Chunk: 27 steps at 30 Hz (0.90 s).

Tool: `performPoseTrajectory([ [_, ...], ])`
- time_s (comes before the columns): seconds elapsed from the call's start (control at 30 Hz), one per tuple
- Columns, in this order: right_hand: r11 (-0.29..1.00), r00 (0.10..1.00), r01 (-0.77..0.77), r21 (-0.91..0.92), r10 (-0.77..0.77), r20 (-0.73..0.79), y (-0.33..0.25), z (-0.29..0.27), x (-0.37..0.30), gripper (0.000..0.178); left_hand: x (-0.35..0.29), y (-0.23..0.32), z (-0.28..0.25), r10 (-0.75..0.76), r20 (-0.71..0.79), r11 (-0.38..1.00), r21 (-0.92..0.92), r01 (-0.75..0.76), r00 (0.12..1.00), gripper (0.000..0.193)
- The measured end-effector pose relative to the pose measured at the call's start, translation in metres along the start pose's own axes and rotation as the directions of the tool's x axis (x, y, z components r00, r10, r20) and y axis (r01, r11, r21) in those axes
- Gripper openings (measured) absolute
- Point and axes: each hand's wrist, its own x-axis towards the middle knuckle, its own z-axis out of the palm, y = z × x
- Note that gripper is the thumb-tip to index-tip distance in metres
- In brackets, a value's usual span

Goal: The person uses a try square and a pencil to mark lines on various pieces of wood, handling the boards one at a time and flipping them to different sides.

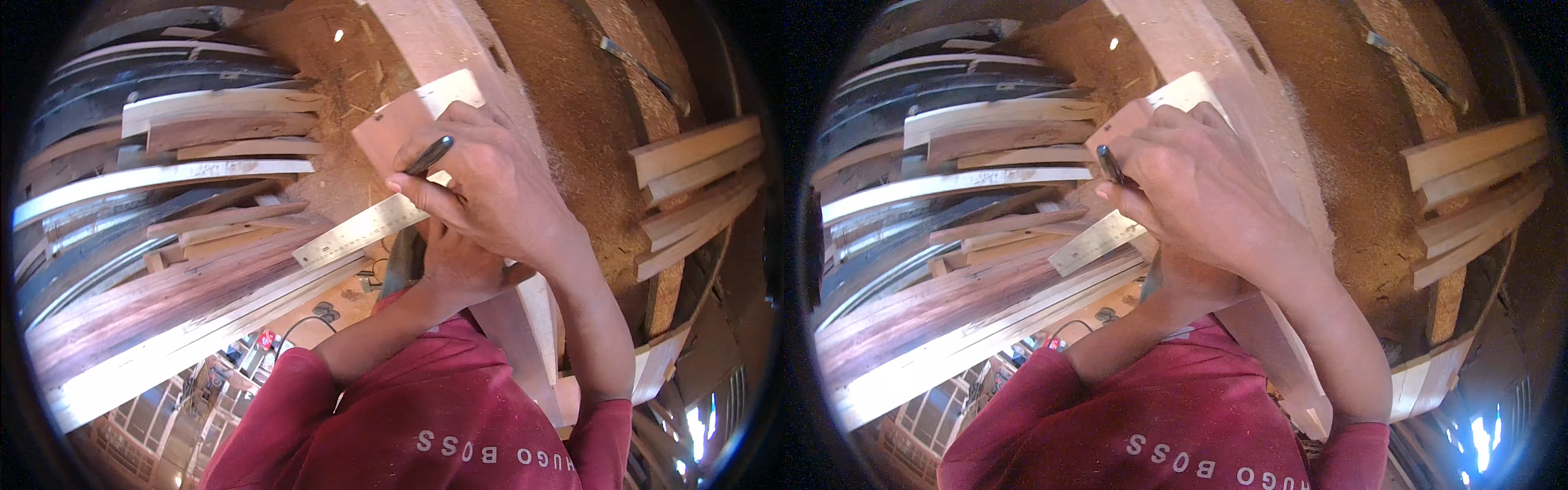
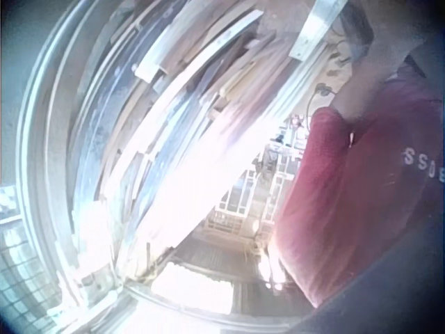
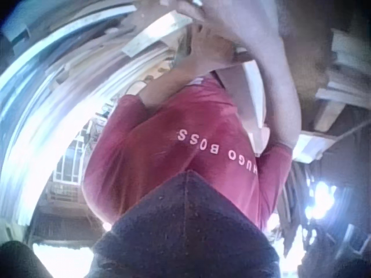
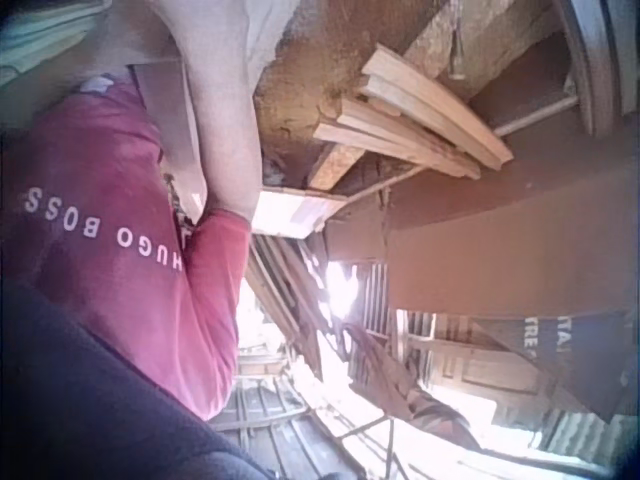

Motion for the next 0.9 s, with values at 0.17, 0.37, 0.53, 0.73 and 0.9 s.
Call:
performPoseTrajectory([
  [0.17,0.989,0.989,0.074,-0.132,-0.055,0.138,-0.006,0.011,0.011,0.016,0.001,-0.002,-0.003,0.008,0.149,0.950,-0.309,0.039,0.989,0.064],
  [0.37,0.964,0.981,0.022,-0.265,0.030,0.192,-0.011,-0.017,0.011,0.013,-0.004,-0.002,-0.002,0.135,-0.152,0.990,0.045,-0.130,0.979,0.070],
  [0.53,0.891,0.992,0.057,-0.451,0.001,0.127,-0.006,-0.043,0.013,0.013,0.005,0.000,-0.009,0.154,-0.213,0.986,0.093,-0.136,0.965,0.067],
  [0.73,0.950,0.979,0.138,-0.281,-0.087,0.185,-0.018,0.009,0.019,0.014,0.003,0.001,-0.003,-0.003,0.014,0.968,-0.249,0.006,1.000,0.075],
  [0.9,0.949,0.954,0.086,-0.302,0.009,0.299,-0.013,-0.015,0.012,0.013,-0.002,-0.001,0.000,0.060,-0.031,0.998,0.008,-0.059,0.998,0.073],
])
